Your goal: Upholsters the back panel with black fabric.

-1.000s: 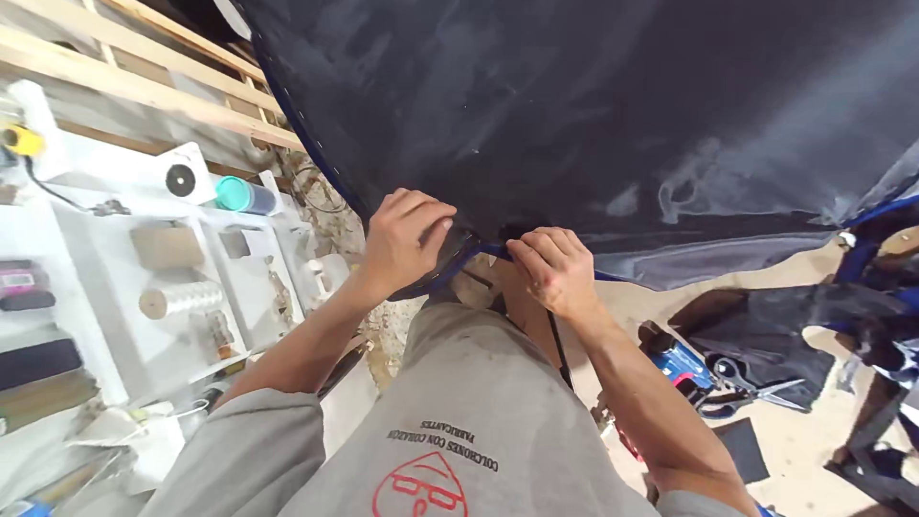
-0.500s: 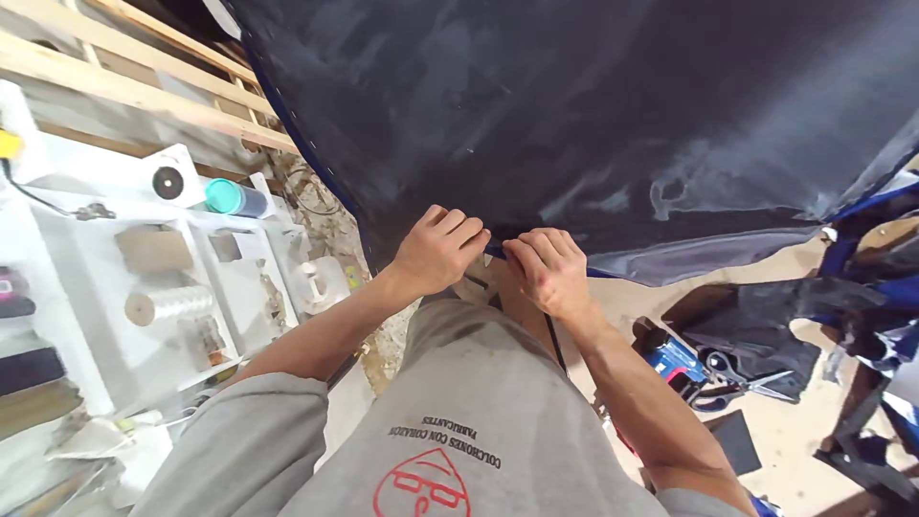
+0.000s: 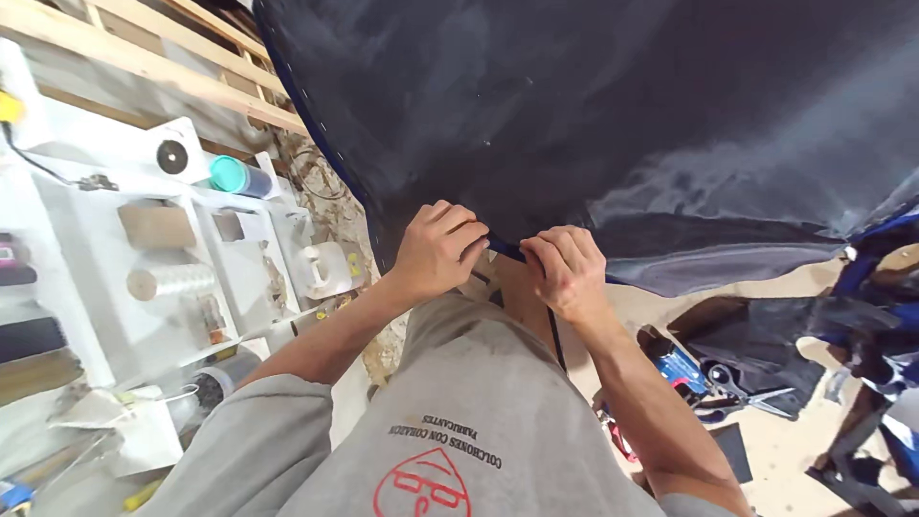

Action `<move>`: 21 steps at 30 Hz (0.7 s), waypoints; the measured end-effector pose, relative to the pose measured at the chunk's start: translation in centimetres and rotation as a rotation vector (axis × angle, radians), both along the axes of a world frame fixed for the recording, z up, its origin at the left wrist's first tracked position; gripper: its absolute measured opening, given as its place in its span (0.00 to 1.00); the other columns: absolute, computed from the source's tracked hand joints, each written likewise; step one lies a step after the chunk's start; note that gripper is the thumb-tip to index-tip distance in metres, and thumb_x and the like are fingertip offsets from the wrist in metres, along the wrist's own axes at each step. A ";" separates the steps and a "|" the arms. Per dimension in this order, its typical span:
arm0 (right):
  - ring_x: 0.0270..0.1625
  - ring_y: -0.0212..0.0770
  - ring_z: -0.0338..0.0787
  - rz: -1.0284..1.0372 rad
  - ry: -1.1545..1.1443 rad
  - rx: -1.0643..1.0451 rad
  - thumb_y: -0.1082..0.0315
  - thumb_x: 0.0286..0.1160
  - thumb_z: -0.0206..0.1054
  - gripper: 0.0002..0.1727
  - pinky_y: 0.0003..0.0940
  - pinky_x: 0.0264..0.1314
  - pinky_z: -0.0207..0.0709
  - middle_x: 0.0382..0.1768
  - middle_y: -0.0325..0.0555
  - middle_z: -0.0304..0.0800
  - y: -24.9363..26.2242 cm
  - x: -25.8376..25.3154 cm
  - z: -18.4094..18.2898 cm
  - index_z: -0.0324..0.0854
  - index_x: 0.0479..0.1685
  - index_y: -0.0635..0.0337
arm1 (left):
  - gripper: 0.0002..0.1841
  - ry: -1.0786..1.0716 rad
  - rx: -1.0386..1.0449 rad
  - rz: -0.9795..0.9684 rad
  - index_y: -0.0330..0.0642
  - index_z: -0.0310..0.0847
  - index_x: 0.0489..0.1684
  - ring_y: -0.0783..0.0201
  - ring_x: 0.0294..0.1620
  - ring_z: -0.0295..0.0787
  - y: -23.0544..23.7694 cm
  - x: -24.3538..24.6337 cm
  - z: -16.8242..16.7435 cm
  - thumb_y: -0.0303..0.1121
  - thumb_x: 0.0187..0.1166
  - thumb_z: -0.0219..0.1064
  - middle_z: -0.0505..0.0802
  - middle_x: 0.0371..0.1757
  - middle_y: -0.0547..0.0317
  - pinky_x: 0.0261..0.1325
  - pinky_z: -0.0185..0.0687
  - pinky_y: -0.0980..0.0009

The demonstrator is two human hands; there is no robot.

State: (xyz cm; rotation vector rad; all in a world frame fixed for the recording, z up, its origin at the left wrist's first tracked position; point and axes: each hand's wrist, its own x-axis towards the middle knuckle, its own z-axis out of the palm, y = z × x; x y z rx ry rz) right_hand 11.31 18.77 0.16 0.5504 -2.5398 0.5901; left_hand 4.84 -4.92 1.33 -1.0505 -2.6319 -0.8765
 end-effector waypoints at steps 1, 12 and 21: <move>0.51 0.50 0.92 -0.010 0.002 -0.010 0.68 0.81 0.67 0.07 0.44 0.62 0.84 0.40 0.50 0.93 0.0 -0.1 -0.1 0.90 0.43 0.61 | 0.10 0.008 -0.005 0.003 0.47 0.96 0.45 0.54 0.53 0.90 0.2 0.1 0.0 0.39 0.80 0.70 0.95 0.48 0.54 0.55 0.83 0.59; 0.50 0.49 0.92 -0.117 -0.001 -0.038 0.68 0.79 0.68 0.07 0.42 0.58 0.84 0.41 0.51 0.93 -0.3 -0.9 0.4 0.91 0.42 0.60 | 0.07 -0.149 0.040 0.082 0.43 0.95 0.38 0.57 0.57 0.86 0.6 0.3 0.6 0.35 0.76 0.72 0.92 0.55 0.54 0.60 0.84 0.65; 0.49 0.48 0.92 -0.124 -0.009 -0.058 0.67 0.79 0.69 0.07 0.43 0.57 0.83 0.41 0.50 0.93 -0.8 -0.1 0.7 0.91 0.42 0.59 | 0.08 -0.107 -0.071 0.152 0.41 0.94 0.36 0.51 0.58 0.88 1.8 0.8 0.7 0.36 0.74 0.72 0.92 0.59 0.51 0.59 0.86 0.58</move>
